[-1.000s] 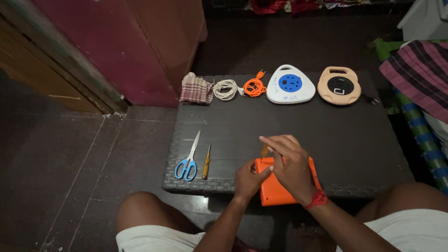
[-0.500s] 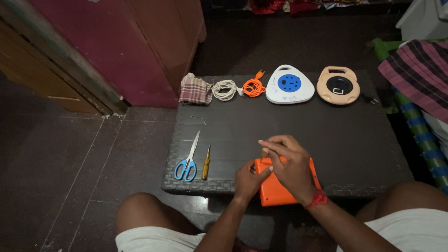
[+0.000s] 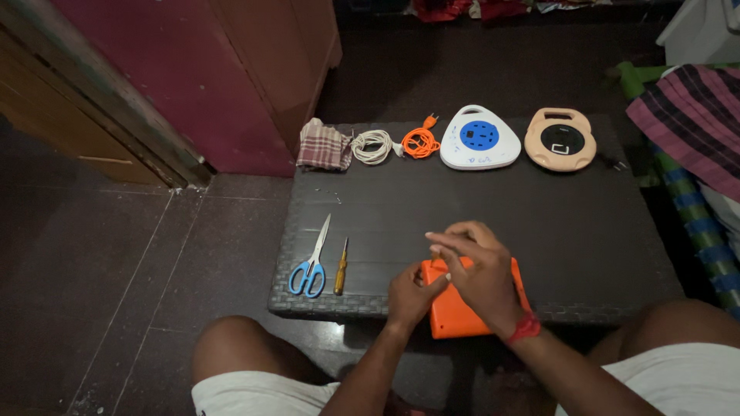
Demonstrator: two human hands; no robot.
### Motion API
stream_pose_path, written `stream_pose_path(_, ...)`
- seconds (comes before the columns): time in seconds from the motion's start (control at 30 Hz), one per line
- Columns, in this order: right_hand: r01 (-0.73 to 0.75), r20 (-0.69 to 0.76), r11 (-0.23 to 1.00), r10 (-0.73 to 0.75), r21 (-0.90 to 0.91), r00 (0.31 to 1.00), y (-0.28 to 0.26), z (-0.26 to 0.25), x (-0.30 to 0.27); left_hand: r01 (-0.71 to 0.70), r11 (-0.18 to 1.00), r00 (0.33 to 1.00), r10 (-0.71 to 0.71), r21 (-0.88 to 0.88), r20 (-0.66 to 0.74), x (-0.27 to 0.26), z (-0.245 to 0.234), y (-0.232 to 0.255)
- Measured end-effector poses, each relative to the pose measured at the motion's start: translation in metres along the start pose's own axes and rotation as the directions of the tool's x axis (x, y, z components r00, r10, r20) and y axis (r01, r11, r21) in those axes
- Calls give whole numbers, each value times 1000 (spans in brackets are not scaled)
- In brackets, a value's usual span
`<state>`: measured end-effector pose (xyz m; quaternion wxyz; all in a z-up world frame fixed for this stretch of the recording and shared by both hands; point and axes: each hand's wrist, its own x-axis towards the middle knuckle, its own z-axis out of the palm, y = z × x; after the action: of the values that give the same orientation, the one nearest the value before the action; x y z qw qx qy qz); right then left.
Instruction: The person uses a screwdriver to unscrew and open multiple plastic extension board housings, then handles internal components and wires.
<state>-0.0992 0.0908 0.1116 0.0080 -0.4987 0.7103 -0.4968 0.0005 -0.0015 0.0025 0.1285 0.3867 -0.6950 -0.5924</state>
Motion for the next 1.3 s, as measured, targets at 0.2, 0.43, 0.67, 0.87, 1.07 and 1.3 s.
stream_pose_path(0.2, -1, 21, 1000, 1, 4, 1000, -3, -4, 1, -46, 994, 999, 44, -96, -24, 2, 3, -6)
stream_pose_path(0.43, 148, 22, 989, -148, -23, 989, -8, -6, 1, -97, 995, 993, 97, -5, -62, 5, 4, -10)
stream_pose_path(0.67, -45, 9, 999, 45, 11, 999, -3, -1, -1, -31, 999, 999, 30, -11, -33, 1, 2, -5)
stream_pose_path(0.87, 37, 29, 998, -39, 41, 999, -4, -5, 2, -75, 997, 997, 76, -22, 32, 5, 4, -17)
stream_pose_path(1.07, 16, -150, 997, -27, -73, 988, 12, -26, 8, -96, 989, 994, 100, -109, 33, 14, 8, -39)
stream_pose_path(1.3, -360, -352, 850, 495, 384, 794, 138, -76, -11, -71, 897, 993, 21, -435, -119, 8, -2, -61)
